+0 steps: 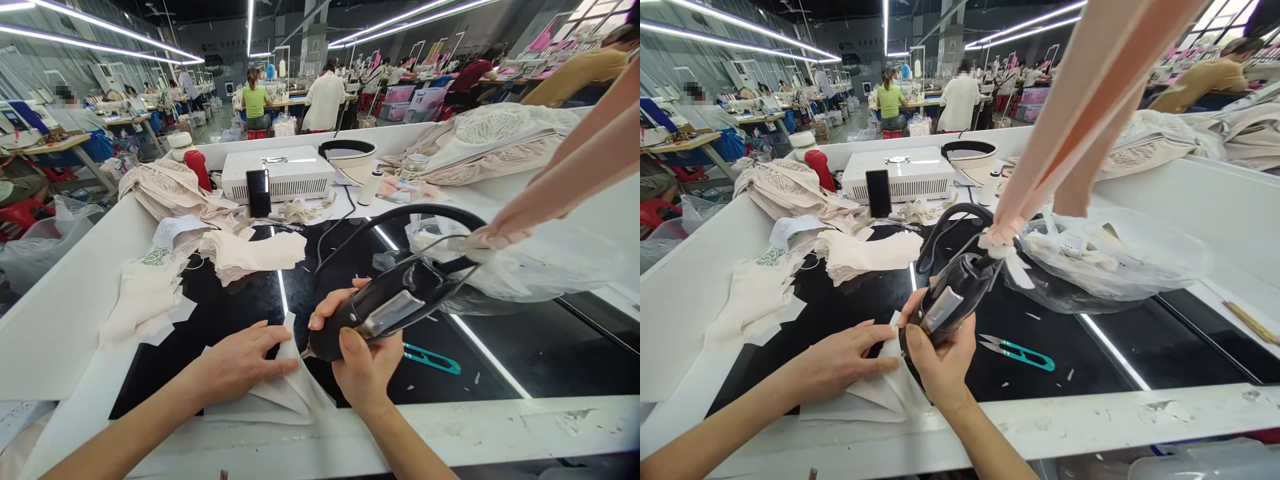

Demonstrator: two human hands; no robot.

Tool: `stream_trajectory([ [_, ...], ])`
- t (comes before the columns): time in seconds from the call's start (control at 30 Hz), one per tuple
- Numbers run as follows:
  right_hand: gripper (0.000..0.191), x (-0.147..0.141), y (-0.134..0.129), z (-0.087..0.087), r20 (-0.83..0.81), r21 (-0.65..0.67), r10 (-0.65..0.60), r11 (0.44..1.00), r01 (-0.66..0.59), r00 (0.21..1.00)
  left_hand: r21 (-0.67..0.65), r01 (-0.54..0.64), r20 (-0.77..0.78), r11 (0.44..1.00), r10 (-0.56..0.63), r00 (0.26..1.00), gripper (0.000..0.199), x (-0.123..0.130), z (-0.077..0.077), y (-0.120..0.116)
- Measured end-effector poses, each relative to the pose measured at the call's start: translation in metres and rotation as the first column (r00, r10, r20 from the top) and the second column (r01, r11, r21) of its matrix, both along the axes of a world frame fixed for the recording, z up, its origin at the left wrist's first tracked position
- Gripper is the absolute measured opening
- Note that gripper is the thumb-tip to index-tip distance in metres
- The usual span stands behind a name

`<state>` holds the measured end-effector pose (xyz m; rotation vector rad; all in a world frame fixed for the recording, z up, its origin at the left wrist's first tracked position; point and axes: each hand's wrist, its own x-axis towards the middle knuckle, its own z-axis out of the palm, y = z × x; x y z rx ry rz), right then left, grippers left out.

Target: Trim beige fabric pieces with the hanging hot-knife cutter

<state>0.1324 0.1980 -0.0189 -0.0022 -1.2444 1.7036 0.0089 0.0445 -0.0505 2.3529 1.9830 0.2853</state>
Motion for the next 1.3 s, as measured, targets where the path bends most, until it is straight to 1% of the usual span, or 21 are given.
stream_trajectory([
  [0.27,0.034,-0.005,0.002,-0.003,0.029,0.034,0.008,0.999,-0.009,1.000,-0.039,-0.014,0.006,0.999,0.014,1.000,0.050,0.002,0.001,0.000],
  [0.37,0.035,-0.007,0.004,-0.003,0.006,0.025,-0.017,1.000,0.017,1.000,-0.044,-0.017,0.009,0.999,0.018,1.000,0.050,0.002,0.000,0.000],
  [0.47,0.038,-0.010,0.005,-0.004,-0.003,0.034,-0.008,0.999,0.008,1.000,-0.035,-0.029,0.016,0.999,0.029,0.999,0.053,0.002,-0.002,0.001],
  [0.67,0.028,-0.013,0.006,-0.003,0.040,0.048,-0.008,0.999,0.007,0.999,-0.008,-0.022,0.037,1.000,0.022,0.999,0.055,0.002,-0.003,0.001],
  [0.8,0.033,-0.018,0.008,-0.003,0.010,0.042,-0.034,0.999,0.034,0.999,-0.002,-0.008,0.049,1.000,0.008,0.999,0.057,0.002,-0.005,0.001],
  [0.9,0.035,-0.022,0.008,-0.005,0.007,0.055,-0.036,0.998,0.036,0.999,-0.004,-0.017,0.056,1.000,0.017,0.998,0.052,0.002,-0.006,0.002],
  [1.07,0.030,-0.021,0.011,-0.008,0.088,0.045,-0.062,0.997,0.058,0.994,0.011,-0.029,0.051,1.000,0.029,0.998,0.037,0.002,-0.006,0.005],
  [1.13,0.029,-0.020,0.015,-0.008,0.117,0.026,-0.070,0.997,0.067,0.991,0.019,-0.027,0.037,0.999,0.026,0.999,0.034,0.001,-0.008,0.006],
  [1.23,0.036,-0.018,0.021,-0.009,0.163,0.016,-0.062,0.998,0.060,0.985,0.037,-0.022,0.032,0.999,0.021,0.999,0.034,-0.002,-0.011,0.009],
  [1.3,0.041,-0.017,0.025,-0.009,0.217,0.018,-0.079,0.997,0.076,0.973,0.049,-0.046,0.047,0.998,0.043,0.998,0.035,-0.002,-0.013,0.013],
])
